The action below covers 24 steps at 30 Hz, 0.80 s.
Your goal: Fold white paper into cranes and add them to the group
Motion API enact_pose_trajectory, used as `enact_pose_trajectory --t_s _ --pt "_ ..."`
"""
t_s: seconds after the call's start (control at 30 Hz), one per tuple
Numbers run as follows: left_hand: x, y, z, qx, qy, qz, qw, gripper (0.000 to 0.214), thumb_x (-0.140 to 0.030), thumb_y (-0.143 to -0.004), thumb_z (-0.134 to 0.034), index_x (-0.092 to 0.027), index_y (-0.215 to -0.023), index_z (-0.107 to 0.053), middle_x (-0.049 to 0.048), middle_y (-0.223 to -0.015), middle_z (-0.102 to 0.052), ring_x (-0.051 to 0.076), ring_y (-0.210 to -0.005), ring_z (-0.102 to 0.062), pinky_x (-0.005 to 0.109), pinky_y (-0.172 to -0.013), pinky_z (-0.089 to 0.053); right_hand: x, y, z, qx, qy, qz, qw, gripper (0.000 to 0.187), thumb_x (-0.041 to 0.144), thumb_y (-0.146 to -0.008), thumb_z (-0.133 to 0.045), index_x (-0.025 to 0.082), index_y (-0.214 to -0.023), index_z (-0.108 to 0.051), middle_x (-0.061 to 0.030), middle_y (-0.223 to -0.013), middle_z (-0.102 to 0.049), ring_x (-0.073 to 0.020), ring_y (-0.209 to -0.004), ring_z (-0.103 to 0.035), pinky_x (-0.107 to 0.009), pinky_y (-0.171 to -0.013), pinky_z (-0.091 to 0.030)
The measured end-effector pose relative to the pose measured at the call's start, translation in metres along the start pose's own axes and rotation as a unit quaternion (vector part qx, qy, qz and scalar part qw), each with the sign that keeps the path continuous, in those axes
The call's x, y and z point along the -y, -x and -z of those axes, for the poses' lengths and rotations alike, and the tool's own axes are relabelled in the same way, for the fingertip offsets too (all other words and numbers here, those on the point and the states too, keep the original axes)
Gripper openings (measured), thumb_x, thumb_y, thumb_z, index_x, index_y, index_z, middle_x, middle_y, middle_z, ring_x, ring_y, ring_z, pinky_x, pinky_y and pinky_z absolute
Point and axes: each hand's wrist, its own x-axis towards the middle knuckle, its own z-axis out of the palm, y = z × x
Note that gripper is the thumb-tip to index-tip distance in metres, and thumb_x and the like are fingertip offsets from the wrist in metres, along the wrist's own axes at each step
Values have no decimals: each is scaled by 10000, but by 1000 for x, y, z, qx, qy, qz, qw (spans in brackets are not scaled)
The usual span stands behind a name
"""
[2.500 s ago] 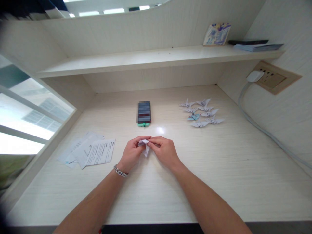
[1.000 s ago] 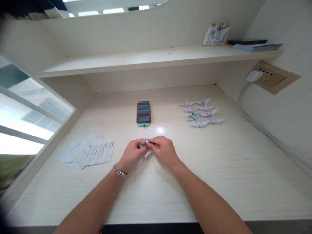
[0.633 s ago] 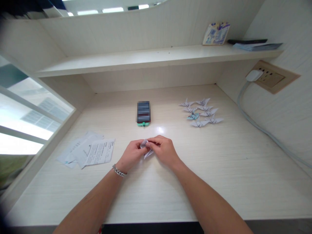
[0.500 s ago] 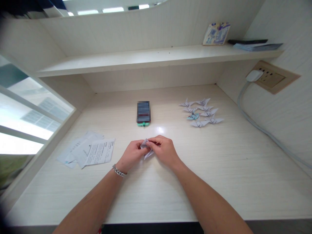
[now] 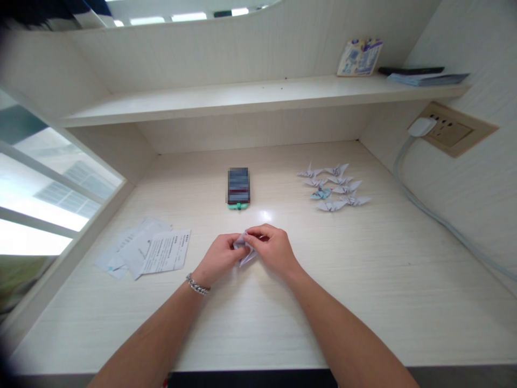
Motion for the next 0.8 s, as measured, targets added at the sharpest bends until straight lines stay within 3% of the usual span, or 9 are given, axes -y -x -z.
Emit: enact_pose_trajectory --t_s 0.53,0.67,0.8 --pt "2 0 -1 1 36 18 999 170 -223 -684 -493 -117 -666 -624 -1 -604 -552 116 -569 -477 207 -510 -356 0 0 -1 -19 16 22 999 173 318 -747 -586 185 -775 -693 -48 -791 -672 -169 -727 -614 -262 -632 -479" --pt "6 -2 -1 -30 60 15 998 181 -234 -705 -510 -113 -718 -644 12 -664 -604 123 -610 -520 206 -541 -387 -1 -2 2 -22 9 7 1000 206 333 -765 -565 177 -818 -688 -54 -817 -685 -174 -740 -623 -271 -651 -491" --pt "6 -4 -1 -89 77 10 993 234 -286 -728 -537 -139 -852 -671 41 -832 -674 172 -776 -595 242 -669 -452 -4 -3 4 14 53 0 998 175 293 -739 -587 189 -833 -692 -54 -827 -689 -182 -751 -630 -285 -660 -504"
